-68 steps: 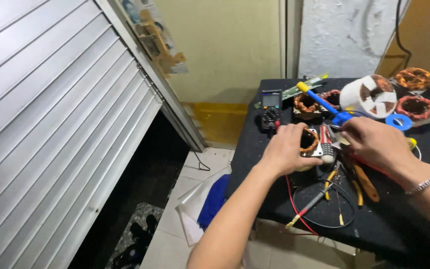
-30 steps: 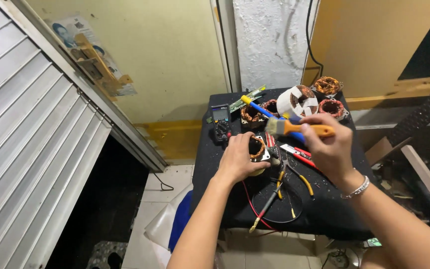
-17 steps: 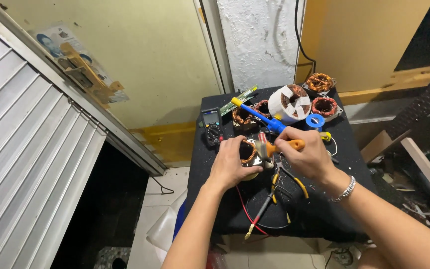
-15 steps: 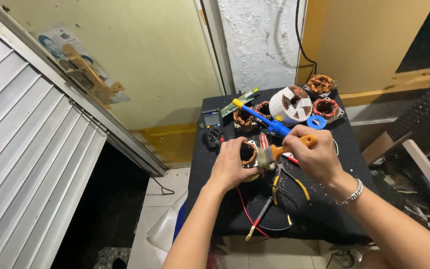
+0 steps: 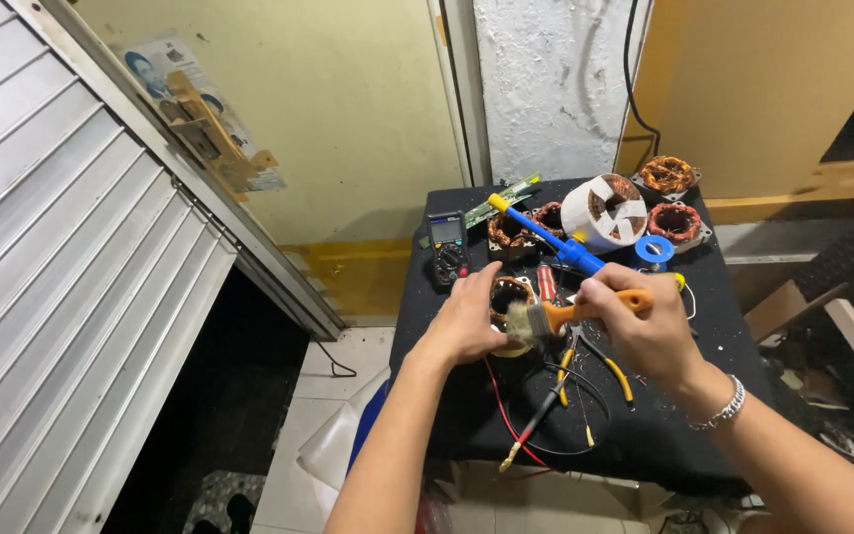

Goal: Soldering copper wires onto a motor stator and checking electrical connections.

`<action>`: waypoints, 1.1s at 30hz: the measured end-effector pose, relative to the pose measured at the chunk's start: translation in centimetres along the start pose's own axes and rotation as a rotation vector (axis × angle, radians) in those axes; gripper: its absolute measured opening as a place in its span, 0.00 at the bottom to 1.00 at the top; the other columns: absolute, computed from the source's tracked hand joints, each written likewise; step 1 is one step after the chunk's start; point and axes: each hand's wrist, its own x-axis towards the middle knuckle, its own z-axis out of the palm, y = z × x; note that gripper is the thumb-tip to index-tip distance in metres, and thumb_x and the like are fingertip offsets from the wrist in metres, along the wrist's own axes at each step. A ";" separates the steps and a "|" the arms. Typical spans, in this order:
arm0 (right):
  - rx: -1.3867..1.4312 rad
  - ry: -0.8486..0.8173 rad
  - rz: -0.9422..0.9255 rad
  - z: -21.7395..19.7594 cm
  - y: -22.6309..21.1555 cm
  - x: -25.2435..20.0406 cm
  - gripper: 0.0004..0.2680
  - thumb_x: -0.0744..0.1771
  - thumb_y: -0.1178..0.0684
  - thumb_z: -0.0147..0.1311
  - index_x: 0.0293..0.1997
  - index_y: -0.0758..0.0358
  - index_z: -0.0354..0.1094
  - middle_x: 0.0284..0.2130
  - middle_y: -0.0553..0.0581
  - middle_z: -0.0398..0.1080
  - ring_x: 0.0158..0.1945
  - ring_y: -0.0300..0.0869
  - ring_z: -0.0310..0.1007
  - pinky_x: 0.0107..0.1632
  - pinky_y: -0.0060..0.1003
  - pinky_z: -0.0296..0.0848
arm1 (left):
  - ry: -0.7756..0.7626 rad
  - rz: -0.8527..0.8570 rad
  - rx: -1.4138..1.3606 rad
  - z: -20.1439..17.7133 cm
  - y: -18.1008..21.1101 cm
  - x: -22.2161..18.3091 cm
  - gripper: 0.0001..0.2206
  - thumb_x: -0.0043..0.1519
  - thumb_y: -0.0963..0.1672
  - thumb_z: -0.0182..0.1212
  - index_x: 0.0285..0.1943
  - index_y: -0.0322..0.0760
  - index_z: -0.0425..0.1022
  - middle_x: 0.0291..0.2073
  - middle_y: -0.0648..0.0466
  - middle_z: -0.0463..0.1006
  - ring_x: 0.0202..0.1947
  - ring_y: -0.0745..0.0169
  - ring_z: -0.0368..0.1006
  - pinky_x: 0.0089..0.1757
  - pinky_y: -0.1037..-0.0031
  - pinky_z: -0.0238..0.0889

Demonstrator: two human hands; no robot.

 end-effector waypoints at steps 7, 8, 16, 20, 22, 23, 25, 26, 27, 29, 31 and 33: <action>0.076 -0.176 0.039 1.5 -0.7 -0.9 0.05 0.66 0.54 0.56 0.36 0.58 0.79 0.14 0.57 0.74 0.21 0.41 0.75 0.32 0.36 0.73 | -0.032 -0.060 -0.007 -0.6 0.7 -1.2 0.46 0.40 0.53 0.78 0.68 0.35 0.63 0.59 0.43 0.71 0.66 0.42 0.61 0.61 0.52 0.62; 0.077 -0.171 0.037 0.9 -1.1 -0.6 0.05 0.66 0.54 0.56 0.36 0.58 0.79 0.14 0.57 0.74 0.21 0.41 0.75 0.32 0.36 0.73 | -0.032 -0.056 -0.003 -0.5 0.2 -0.9 0.46 0.40 0.53 0.78 0.68 0.35 0.63 0.59 0.43 0.71 0.66 0.42 0.61 0.61 0.52 0.62; 0.095 0.051 -0.066 -1.4 1.5 -0.2 0.09 0.71 0.58 0.49 0.54 0.63 0.75 0.23 0.62 0.75 0.23 0.41 0.75 0.31 0.33 0.74 | 0.208 0.034 0.013 1.7 -2.5 0.1 0.39 0.38 0.62 0.74 0.55 0.41 0.75 0.42 0.54 0.71 0.51 0.54 0.68 0.52 0.62 0.65; 0.145 0.089 -0.110 -2.0 1.0 -0.5 0.11 0.72 0.59 0.46 0.60 0.64 0.71 0.36 0.67 0.76 0.29 0.44 0.76 0.32 0.35 0.75 | 0.313 0.017 -0.141 0.6 -1.0 0.1 0.41 0.38 0.63 0.74 0.53 0.37 0.74 0.41 0.51 0.71 0.49 0.51 0.70 0.52 0.63 0.66; 0.196 0.110 -0.222 -2.1 -0.1 -0.9 0.13 0.69 0.63 0.52 0.60 0.70 0.69 0.36 0.66 0.75 0.28 0.43 0.76 0.34 0.35 0.76 | 0.295 -0.173 -0.433 -0.1 0.1 0.2 0.39 0.40 0.62 0.74 0.55 0.37 0.73 0.44 0.48 0.74 0.51 0.50 0.74 0.52 0.62 0.68; 0.197 0.108 -0.225 -1.9 0.0 -1.0 0.13 0.69 0.63 0.52 0.60 0.70 0.69 0.36 0.66 0.75 0.28 0.43 0.76 0.34 0.35 0.76 | 0.299 -0.173 -0.432 1.4 -1.0 1.5 0.39 0.40 0.62 0.74 0.55 0.37 0.73 0.44 0.48 0.74 0.51 0.50 0.74 0.52 0.62 0.68; 0.208 -0.021 -0.345 -1.5 0.1 -1.2 0.09 0.68 0.58 0.53 0.51 0.66 0.76 0.23 0.58 0.76 0.24 0.39 0.75 0.30 0.32 0.76 | 0.346 -0.199 -1.308 4.3 -3.0 4.2 0.22 0.55 0.50 0.77 0.45 0.29 0.75 0.29 0.44 0.74 0.33 0.45 0.80 0.36 0.54 0.78; 0.211 -0.021 -0.347 -1.7 0.3 -1.2 0.09 0.68 0.58 0.53 0.51 0.66 0.76 0.23 0.58 0.76 0.24 0.39 0.75 0.30 0.32 0.76 | 0.349 -0.197 -1.306 3.9 -2.2 4.0 0.22 0.55 0.50 0.77 0.45 0.29 0.75 0.29 0.44 0.74 0.33 0.45 0.80 0.36 0.54 0.78; 0.235 -0.022 -0.348 -1.8 0.4 -1.3 0.08 0.67 0.58 0.52 0.47 0.67 0.76 0.19 0.56 0.74 0.21 0.38 0.73 0.28 0.32 0.74 | 0.329 -0.197 -1.370 3.5 -1.5 3.6 0.20 0.57 0.50 0.75 0.44 0.29 0.76 0.30 0.44 0.75 0.33 0.47 0.80 0.36 0.53 0.77; 0.262 -0.024 -0.351 -1.9 -0.1 -1.5 0.07 0.67 0.59 0.51 0.43 0.69 0.77 0.14 0.54 0.71 0.17 0.37 0.70 0.26 0.31 0.71 | 0.312 -0.195 -1.433 2.4 0.3 2.4 0.19 0.58 0.50 0.73 0.43 0.29 0.77 0.31 0.44 0.77 0.33 0.48 0.80 0.37 0.52 0.76; 0.310 0.176 -0.204 -1.7 -1.5 -1.7 0.07 0.71 0.59 0.44 0.42 0.72 0.69 0.17 0.60 0.65 0.19 0.42 0.67 0.27 0.29 0.69 | 0.188 -0.234 -1.407 1.0 2.7 0.8 0.20 0.60 0.53 0.60 0.52 0.36 0.76 0.40 0.47 0.81 0.35 0.56 0.77 0.32 0.67 0.74; 0.236 0.076 -0.276 -1.7 -1.3 -1.4 0.08 0.69 0.57 0.47 0.39 0.67 0.73 0.14 0.56 0.68 0.17 0.40 0.67 0.26 0.31 0.68 | 0.163 -0.236 -1.520 2.0 2.1 1.2 0.28 0.60 0.56 0.63 0.59 0.31 0.71 0.47 0.40 0.76 0.43 0.46 0.75 0.40 0.56 0.72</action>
